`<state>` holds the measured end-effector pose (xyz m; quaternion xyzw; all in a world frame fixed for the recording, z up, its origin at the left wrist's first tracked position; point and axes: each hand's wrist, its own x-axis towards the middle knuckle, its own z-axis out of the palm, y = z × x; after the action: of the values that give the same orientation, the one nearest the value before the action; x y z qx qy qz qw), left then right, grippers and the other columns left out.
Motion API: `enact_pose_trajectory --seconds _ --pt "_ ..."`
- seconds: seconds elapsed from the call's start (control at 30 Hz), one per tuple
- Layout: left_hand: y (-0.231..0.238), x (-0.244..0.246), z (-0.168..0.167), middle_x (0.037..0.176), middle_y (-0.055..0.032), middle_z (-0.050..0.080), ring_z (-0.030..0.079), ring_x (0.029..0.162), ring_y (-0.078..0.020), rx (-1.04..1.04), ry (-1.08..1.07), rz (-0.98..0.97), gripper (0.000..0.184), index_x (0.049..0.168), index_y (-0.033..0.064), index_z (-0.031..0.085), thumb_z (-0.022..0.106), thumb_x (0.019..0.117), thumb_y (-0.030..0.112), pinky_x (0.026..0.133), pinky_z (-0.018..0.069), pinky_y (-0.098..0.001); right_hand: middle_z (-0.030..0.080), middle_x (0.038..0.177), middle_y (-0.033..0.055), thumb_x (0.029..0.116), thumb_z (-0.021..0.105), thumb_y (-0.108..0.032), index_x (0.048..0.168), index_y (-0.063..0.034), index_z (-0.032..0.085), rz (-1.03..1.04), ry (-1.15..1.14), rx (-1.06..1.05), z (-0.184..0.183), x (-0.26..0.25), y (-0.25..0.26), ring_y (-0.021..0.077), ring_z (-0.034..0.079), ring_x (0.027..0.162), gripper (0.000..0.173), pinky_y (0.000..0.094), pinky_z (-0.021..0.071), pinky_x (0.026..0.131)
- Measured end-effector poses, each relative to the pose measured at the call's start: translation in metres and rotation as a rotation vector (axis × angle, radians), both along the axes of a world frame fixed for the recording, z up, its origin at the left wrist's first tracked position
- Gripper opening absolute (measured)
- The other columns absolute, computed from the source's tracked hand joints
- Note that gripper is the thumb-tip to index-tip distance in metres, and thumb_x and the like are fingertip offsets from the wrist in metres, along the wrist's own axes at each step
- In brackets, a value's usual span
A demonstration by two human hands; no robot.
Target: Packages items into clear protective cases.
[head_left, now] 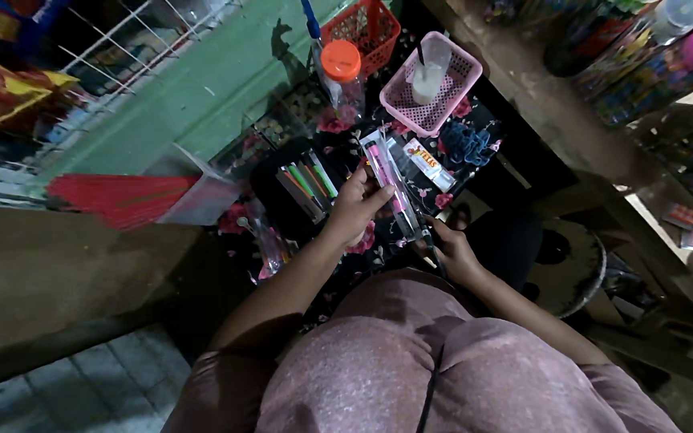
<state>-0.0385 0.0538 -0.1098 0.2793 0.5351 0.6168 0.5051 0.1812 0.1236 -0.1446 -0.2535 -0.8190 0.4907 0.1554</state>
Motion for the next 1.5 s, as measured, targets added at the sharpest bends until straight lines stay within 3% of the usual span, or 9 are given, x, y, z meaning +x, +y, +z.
enact_pose_trajectory --seconds 0.13,0.3,0.43,0.53,0.83,1.03,1.17,1.3,1.5 --pt "-0.001 0.007 0.001 0.105 -0.0041 0.065 0.069 0.087 -0.0118 -0.05 -0.035 -0.036 0.028 0.127 0.0053 0.049 0.058 0.1004 0.004 0.072 0.0612 -0.0301 0.07 0.11 0.02 0.0973 0.063 -0.008 0.142 0.006 0.049 0.03 -0.062 -0.066 0.001 -0.005 0.009 0.0241 0.072 0.093 0.049 0.0437 0.0593 0.085" --pt "0.001 0.009 -0.002 0.104 -0.004 0.065 0.069 0.088 -0.0114 -0.061 -0.063 -0.06 0.026 0.126 0.0059 0.048 0.057 0.1017 0.005 0.073 0.0614 -0.0295 0.071 0.112 0.0184 0.0987 0.06 -0.012 0.143 0.0061 0.048 0.027 -0.042 -0.08 -0.004 -0.01 0.012 0.0199 0.072 0.097 0.049 0.0396 0.059 0.088" --pt "0.003 0.007 -0.005 0.104 -0.0042 0.065 0.069 0.087 -0.011 -0.076 -0.057 -0.065 0.026 0.126 0.0057 0.049 0.057 0.1013 0.004 0.072 0.0608 -0.0284 0.071 0.107 0.0185 0.0993 0.059 -0.01 0.142 0.0054 0.049 0.004 -0.061 -0.087 -0.007 -0.011 0.01 0.021 0.072 0.089 0.046 0.0399 0.06 0.081" --pt "0.007 0.004 -0.008 0.106 -0.0045 0.064 0.068 0.088 -0.0112 -0.098 -0.048 -0.073 0.028 0.128 0.0051 0.047 0.057 0.1015 0.005 0.073 0.0607 -0.0289 0.07 0.097 0.0201 0.0984 0.058 -0.004 0.138 0.0075 0.051 -0.012 -0.086 -0.091 -0.005 -0.015 0.011 0.0222 0.068 0.072 0.042 0.0403 0.0588 0.067" --pt "0.019 0.002 -0.03 0.105 -0.0064 0.062 0.068 0.089 -0.0129 -0.198 -0.129 -0.085 0.026 0.126 0.0028 0.048 0.058 0.1015 0.004 0.075 0.0609 -0.0327 0.068 0.119 0.0223 0.1024 0.055 -0.006 0.147 0.0047 0.044 0.001 -0.18 -0.241 -0.013 -0.031 0.033 0.0259 0.071 0.099 0.047 0.0446 0.0577 0.089" --pt "0.047 -0.016 -0.06 0.113 -0.0105 0.062 0.067 0.093 -0.016 -0.268 -0.144 -0.106 0.034 0.135 0.0008 0.046 0.056 0.1036 0.007 0.079 0.0597 -0.0357 0.065 0.126 0.0261 0.1044 0.052 -0.01 0.144 0.0088 0.047 -0.015 -0.241 -0.232 -0.036 -0.051 0.058 0.0291 0.067 0.115 0.044 0.0451 0.0504 0.104" --pt "0.075 -0.032 -0.097 0.117 -0.0111 0.061 0.066 0.094 -0.0158 -0.343 -0.158 -0.135 0.036 0.139 0.0021 0.045 0.054 0.1052 0.01 0.079 0.0592 -0.0349 0.067 0.12 0.0266 0.1056 0.052 -0.012 0.142 0.0067 0.05 -0.075 -0.335 -0.277 -0.064 -0.067 0.072 0.0332 0.068 0.107 0.041 0.0494 0.053 0.097" --pt "0.093 -0.048 -0.127 0.118 -0.0161 0.062 0.066 0.091 -0.0192 -0.45 -0.107 -0.046 0.039 0.141 0.0006 0.046 0.055 0.1052 0.014 0.077 0.0579 -0.0368 0.063 0.124 0.0326 0.1042 0.057 -0.01 0.147 0.0023 0.047 -0.081 -0.428 -0.139 -0.085 -0.073 0.086 0.0489 0.065 0.108 0.046 0.0637 0.0514 0.094" --pt "0.049 -0.072 -0.124 0.118 -0.0151 0.061 0.066 0.095 -0.0206 -0.468 -0.072 0.051 0.041 0.141 0.0023 0.046 0.055 0.1044 0.016 0.081 0.0582 -0.0397 0.064 0.126 0.0305 0.0962 0.068 -0.017 0.15 -0.0007 0.044 -0.139 -0.524 -0.067 -0.118 -0.061 0.139 0.048 0.064 0.115 0.061 0.0672 0.0482 0.098"
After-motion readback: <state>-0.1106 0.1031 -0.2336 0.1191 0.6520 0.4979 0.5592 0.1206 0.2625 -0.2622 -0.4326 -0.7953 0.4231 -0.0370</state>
